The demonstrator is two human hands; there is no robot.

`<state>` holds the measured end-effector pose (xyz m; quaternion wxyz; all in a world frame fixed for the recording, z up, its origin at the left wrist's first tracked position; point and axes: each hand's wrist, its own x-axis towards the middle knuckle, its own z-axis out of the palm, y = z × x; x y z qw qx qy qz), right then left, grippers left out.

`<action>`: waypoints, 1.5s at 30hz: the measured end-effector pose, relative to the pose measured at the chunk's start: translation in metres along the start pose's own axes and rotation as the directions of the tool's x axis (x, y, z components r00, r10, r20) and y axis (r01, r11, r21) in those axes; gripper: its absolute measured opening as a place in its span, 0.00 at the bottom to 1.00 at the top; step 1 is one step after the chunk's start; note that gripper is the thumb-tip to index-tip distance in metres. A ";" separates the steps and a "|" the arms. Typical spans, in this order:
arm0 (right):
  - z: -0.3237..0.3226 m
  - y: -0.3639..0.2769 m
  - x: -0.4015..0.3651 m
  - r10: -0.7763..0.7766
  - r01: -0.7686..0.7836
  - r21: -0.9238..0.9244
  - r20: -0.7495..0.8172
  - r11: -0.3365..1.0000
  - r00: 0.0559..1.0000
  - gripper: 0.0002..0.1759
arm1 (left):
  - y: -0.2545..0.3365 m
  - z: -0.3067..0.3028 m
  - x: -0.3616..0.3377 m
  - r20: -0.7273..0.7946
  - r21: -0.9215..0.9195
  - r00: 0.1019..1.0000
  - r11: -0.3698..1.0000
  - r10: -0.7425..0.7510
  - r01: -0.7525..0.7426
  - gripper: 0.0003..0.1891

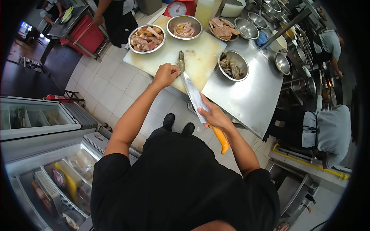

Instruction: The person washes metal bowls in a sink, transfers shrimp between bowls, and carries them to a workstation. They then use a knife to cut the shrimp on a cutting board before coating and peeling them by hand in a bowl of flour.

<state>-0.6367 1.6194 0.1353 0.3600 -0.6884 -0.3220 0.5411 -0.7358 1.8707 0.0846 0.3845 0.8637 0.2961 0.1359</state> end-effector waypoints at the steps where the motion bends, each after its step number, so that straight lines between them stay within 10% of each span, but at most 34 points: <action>1: 0.002 0.000 0.004 0.023 -0.023 -0.021 -0.001 1.000 1.000 0.37 | 0.001 0.001 0.000 -0.031 -0.008 0.999 1.000 -0.011 0.010 0.09; 40: 0.017 -0.009 -0.009 -0.104 0.061 -0.327 -0.116 0.943 0.988 0.36 | -0.011 0.005 0.001 -0.051 0.023 0.998 0.999 0.033 -0.032 0.07; 45: -0.012 -0.009 -0.058 -0.003 -0.038 -0.249 -0.164 0.968 0.986 0.20 | -0.012 -0.002 -0.004 -0.021 0.030 0.997 0.997 0.077 -0.076 0.11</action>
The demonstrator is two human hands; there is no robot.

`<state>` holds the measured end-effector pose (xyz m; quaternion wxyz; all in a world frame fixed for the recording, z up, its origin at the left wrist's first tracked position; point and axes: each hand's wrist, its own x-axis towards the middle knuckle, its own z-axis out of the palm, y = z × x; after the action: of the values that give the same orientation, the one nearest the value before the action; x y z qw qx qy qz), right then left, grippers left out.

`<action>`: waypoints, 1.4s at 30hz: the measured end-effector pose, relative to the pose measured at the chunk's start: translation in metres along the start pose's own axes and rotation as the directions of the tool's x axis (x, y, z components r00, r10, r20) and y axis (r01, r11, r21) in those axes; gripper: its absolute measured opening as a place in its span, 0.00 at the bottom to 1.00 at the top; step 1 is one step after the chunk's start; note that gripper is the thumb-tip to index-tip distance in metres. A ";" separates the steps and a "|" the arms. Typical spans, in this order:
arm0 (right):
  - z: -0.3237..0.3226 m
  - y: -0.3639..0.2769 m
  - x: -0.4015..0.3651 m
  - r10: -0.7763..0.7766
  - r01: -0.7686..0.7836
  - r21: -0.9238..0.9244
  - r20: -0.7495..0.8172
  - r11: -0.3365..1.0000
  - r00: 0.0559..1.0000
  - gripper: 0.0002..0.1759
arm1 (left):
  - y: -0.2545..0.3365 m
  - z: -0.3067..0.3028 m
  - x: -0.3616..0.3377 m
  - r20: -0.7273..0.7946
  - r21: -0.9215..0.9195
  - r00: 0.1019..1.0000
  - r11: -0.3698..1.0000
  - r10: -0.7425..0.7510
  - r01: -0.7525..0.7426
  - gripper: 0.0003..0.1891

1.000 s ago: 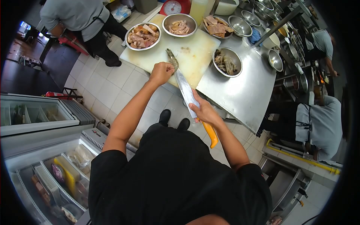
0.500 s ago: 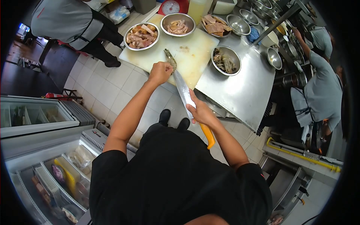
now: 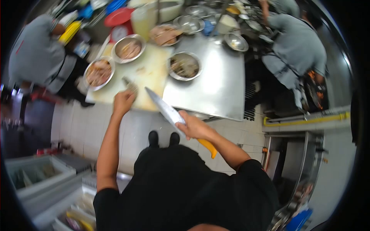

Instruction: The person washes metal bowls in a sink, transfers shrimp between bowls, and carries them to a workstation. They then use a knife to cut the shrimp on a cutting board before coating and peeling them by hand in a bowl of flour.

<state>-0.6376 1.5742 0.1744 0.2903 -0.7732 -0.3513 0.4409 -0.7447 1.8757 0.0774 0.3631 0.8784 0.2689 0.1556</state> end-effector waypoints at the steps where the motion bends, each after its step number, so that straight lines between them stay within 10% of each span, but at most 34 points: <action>1: -0.009 0.009 -0.008 -0.031 0.034 0.044 -0.068 0.998 0.997 0.19 | 0.002 -0.001 0.001 0.018 -0.017 1.000 1.000 0.002 -0.002 0.11; 5: -0.061 0.050 -0.019 -0.111 0.009 -0.200 -0.508 0.980 0.854 0.17 | -0.002 0.002 -0.002 0.005 -0.046 1.000 0.999 -0.017 0.017 0.10; 7: -0.088 0.063 -0.014 0.040 -0.243 -0.238 -0.633 0.940 0.774 0.25 | 0.003 0.001 -0.004 -0.033 -0.058 0.994 0.993 -0.106 0.104 0.10; 19: -0.163 0.115 0.094 0.092 -0.586 -0.341 -0.807 0.735 0.583 0.21 | -0.010 0.000 -0.008 -0.058 -0.140 0.977 0.971 -0.204 0.194 0.12; 23: -0.279 0.219 0.162 0.027 -0.317 -0.025 -0.987 0.948 0.158 0.25 | -0.006 -0.017 -0.026 -0.158 -0.122 0.946 0.956 -0.283 0.265 0.14; 25: -0.319 0.212 0.154 0.430 0.096 0.503 -0.811 0.859 0.396 0.30 | -0.002 -0.025 -0.037 -0.184 -0.130 0.933 0.948 -0.310 0.290 0.13; 27: -0.346 0.220 0.174 0.618 0.315 0.716 -0.698 0.623 0.363 0.25 | -0.010 -0.028 -0.045 -0.221 -0.152 0.938 0.959 -0.267 0.237 0.13; 31: -0.360 0.239 0.191 0.617 0.551 0.721 -0.673 0.421 0.408 0.12 | 0.008 -0.036 -0.052 -0.158 -0.168 0.943 0.949 -0.293 0.267 0.13; 38: -0.333 0.278 0.131 0.585 0.274 0.612 -0.790 0.742 0.183 0.12 | 0.023 -0.017 -0.029 -0.114 -0.210 0.966 0.956 -0.233 0.206 0.15; 40: -0.309 0.331 0.089 0.450 -0.012 0.449 -0.893 0.893 0.001 0.14 | 0.043 -0.010 -0.017 -0.136 -0.172 0.963 0.963 -0.231 0.207 0.16; 42: -0.262 0.368 0.033 0.493 0.039 0.494 -0.854 0.869 -0.165 0.14 | 0.035 0.004 0.000 -0.165 -0.234 0.970 0.963 -0.177 0.136 0.17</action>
<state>-0.2879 1.3488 -0.0045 0.4987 -0.8188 0.2175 -0.1831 -0.7301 1.8527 0.1001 0.4431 0.7904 0.3510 0.2358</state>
